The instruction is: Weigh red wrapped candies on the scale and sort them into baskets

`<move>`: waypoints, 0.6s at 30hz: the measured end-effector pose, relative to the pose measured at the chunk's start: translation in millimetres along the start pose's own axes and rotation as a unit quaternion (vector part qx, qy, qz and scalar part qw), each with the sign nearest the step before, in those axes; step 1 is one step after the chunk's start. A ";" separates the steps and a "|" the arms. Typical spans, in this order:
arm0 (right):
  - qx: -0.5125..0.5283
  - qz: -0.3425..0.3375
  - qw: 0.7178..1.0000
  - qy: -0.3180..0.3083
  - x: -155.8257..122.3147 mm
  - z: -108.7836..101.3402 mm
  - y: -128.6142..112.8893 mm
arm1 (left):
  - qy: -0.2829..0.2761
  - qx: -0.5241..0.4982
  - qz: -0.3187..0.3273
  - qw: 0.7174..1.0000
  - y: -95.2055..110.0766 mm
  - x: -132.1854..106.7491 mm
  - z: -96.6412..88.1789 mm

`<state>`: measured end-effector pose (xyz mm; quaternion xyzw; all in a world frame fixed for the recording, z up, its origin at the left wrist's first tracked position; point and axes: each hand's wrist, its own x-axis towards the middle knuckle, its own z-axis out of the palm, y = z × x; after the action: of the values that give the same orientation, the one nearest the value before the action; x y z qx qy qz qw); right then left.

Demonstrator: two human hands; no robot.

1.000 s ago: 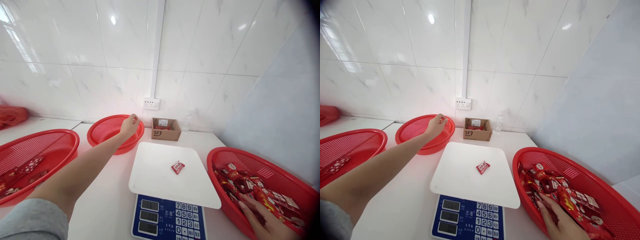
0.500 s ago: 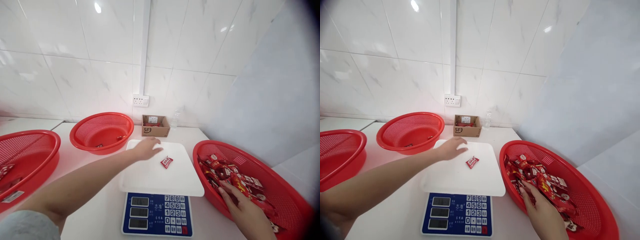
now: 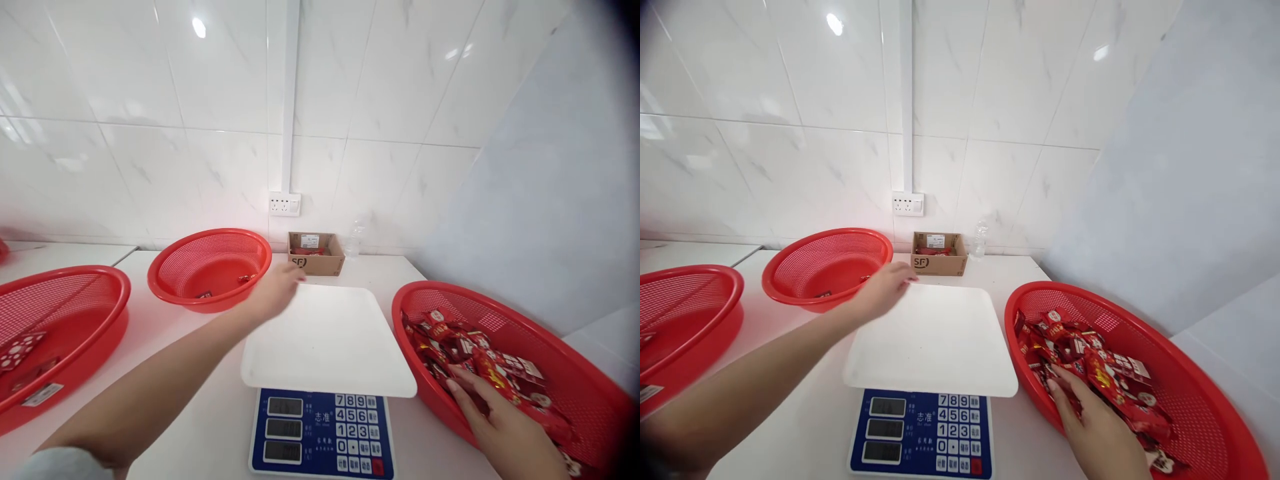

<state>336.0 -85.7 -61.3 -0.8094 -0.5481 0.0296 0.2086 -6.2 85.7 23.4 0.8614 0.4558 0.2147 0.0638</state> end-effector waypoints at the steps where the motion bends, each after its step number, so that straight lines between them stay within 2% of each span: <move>1: 0.005 0.005 1.000 -0.008 -0.4 -2.3 -3.6 | 0.033 0.006 -0.030 0.999 -11.6 -4.0 -12.0; 3: 0.025 0.010 0.999 -0.026 -0.6 -9.1 -12.0 | 0.090 0.011 -0.086 0.992 -31.3 -17.1 -29.5; 5: 0.058 -0.001 0.996 -0.066 1.1 -18.6 -20.1 | 0.164 -0.004 -0.173 0.971 -44.6 -36.6 -34.5; 7: 0.083 -0.022 0.986 -0.145 6.1 -29.4 -26.7 | 0.216 -0.020 -0.235 0.948 -52.0 -60.2 -26.8; 9: 0.088 -0.050 0.969 -0.224 14.0 -38.7 -31.5 | 0.271 -0.069 -0.328 0.902 -54.8 -83.9 -9.9; 10: 0.084 -0.056 0.961 -0.259 18.9 -41.9 -33.5 | 0.283 -0.100 -0.344 0.890 -54.9 -94.3 0.4; 13: 0.058 -0.041 0.943 -0.326 35.0 -42.8 -38.7 | 0.268 -0.186 -0.358 0.875 -52.0 -115.0 30.0; 15: 0.037 -0.020 0.941 -0.336 45.0 -36.7 -41.7 | 0.242 -0.216 -0.354 0.877 -50.3 -120.1 43.9; 18: 0.004 0.040 0.942 -0.332 55.3 -23.0 -45.8 | 0.234 -0.211 -0.361 0.878 -52.0 -121.6 53.4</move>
<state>324.3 -28.7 -13.3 -0.7743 -0.5529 0.3075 0.0166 -82.6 21.4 -78.5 0.5280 0.6807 0.4630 0.2086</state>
